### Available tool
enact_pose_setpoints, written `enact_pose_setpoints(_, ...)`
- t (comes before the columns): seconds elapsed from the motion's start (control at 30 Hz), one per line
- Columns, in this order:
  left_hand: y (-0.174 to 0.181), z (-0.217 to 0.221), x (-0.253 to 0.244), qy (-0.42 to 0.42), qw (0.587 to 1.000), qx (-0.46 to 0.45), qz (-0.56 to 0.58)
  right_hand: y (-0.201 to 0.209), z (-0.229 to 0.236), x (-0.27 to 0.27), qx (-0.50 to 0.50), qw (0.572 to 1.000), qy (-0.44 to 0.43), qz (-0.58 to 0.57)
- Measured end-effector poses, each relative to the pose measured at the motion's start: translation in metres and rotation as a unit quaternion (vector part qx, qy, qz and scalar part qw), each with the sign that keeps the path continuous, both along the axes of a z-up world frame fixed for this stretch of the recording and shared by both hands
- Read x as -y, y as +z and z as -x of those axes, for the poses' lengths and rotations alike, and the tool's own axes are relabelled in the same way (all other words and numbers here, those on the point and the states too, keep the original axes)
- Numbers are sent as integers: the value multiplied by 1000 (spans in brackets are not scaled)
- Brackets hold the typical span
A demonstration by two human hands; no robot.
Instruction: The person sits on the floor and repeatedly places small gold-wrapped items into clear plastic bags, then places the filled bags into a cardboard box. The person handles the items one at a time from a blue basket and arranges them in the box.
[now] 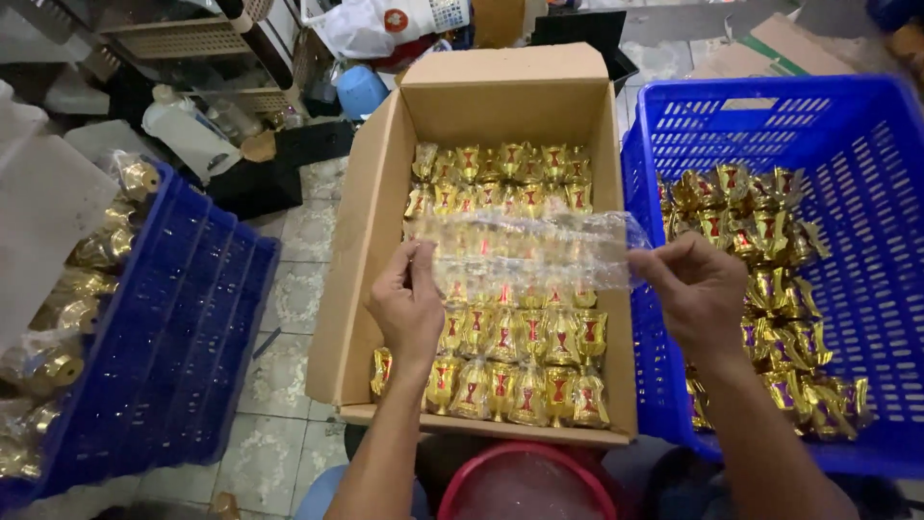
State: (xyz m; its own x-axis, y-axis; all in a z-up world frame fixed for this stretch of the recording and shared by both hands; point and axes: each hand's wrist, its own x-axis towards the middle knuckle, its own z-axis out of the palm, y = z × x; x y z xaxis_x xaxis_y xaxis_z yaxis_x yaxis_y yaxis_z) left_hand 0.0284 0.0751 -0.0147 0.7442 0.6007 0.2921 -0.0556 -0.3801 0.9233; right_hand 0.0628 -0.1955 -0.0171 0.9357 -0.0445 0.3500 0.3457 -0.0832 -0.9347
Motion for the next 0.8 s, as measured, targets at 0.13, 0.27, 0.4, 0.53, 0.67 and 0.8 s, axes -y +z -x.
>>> enact_pose_setpoints(0.13, 12, 3, -1, -2, 999, 33, -7, -14, -8, 3, -5, 1000, 11, -5)
enact_pose_setpoints(0.27, 18, 5, 1, -45, 996, 74, 22, 0, -4, 1, -50, 990, 134, 8)
enact_pose_setpoints(0.4, 8, 3, 2, -86, 992, 92, 18, 2, -1, 1, -115, 966, 233, 7)
enact_pose_setpoints(0.53, 17, 6, -5, -113, 991, 59, 47, -49, -24, 33, -85, 978, 192, -6)
enact_pose_setpoints(0.67, 35, 5, -2, -130, 987, 10, 97, -45, -24, 35, -48, 989, 134, -39)
enact_pose_setpoints(0.8, 45, 11, -1, -131, 982, -10, 138, -7, -7, 23, -36, 987, 154, 19)
